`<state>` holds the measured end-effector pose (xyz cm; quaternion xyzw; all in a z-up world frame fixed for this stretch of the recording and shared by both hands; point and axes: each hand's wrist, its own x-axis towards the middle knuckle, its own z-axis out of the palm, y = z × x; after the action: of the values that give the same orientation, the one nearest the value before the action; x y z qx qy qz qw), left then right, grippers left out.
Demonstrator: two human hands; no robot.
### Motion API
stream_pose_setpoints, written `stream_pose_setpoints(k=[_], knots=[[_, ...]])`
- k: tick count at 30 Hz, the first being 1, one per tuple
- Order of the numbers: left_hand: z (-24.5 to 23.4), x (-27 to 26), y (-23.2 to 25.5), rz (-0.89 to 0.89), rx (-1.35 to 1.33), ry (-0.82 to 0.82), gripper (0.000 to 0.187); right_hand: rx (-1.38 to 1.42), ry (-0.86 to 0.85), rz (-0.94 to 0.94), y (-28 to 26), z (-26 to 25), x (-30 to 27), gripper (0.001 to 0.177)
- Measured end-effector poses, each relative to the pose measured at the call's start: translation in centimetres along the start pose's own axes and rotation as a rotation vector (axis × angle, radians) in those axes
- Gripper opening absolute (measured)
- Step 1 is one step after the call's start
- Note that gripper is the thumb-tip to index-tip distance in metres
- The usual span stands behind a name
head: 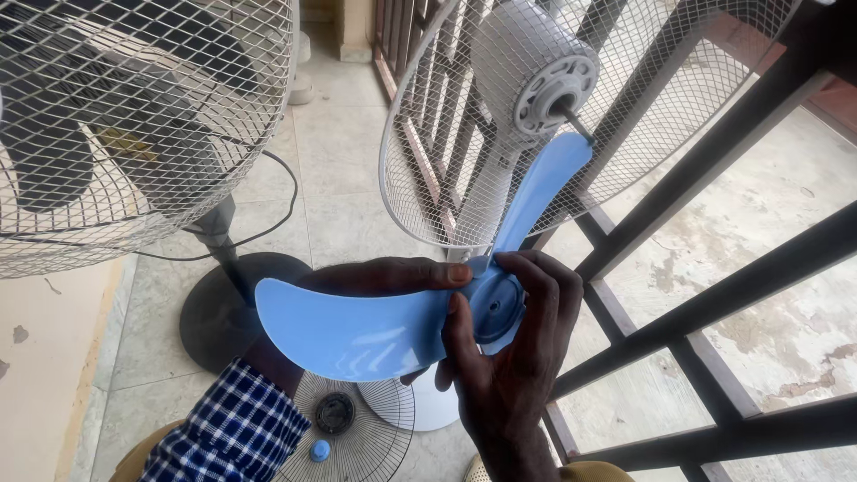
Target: The person assembles a white pedestal fan by hand. They attach the front grille, mount the blue fan blade onto the motor shaft, and secure it with a blue plastic nut. The person then places the rear grille over the blade and fastens it to complete the assembly.
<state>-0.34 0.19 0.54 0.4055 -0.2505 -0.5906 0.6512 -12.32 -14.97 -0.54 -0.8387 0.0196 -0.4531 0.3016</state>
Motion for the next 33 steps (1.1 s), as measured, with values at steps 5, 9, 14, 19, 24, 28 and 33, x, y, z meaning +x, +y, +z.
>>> stream_pose_setpoints(k=[5,9,14,19,24,28,33], knots=[[1.4,-0.1,1.3,0.043,0.088,-0.038,0.05,-0.025,0.055,0.063,-2.5,-1.3,-0.4,0.054],[2.3,0.0,3.1,0.135,0.274,-0.079,0.048,-0.066,0.154,0.085,-3.4,-2.1,-0.3,0.054],[1.7,2.2,6.0,0.38,0.647,-0.034,0.046,-0.227,0.288,0.0,-2.2,-3.9,2.5,0.054],[0.2,5.3,6.6,0.56,0.755,0.3,0.042,-0.244,0.389,-0.118,-0.8,-4.2,8.1,0.055],[0.4,7.2,6.0,0.662,0.477,0.264,0.035,-0.101,0.432,-0.194,1.2,-2.6,11.4,0.052],[1.1,8.1,5.8,0.636,0.55,0.305,0.035,-0.091,0.44,-0.132,2.4,-1.1,11.7,0.054],[1.2,9.3,5.3,0.637,0.521,0.337,0.031,-0.071,0.425,-0.105,3.2,-0.1,12.3,0.055]])
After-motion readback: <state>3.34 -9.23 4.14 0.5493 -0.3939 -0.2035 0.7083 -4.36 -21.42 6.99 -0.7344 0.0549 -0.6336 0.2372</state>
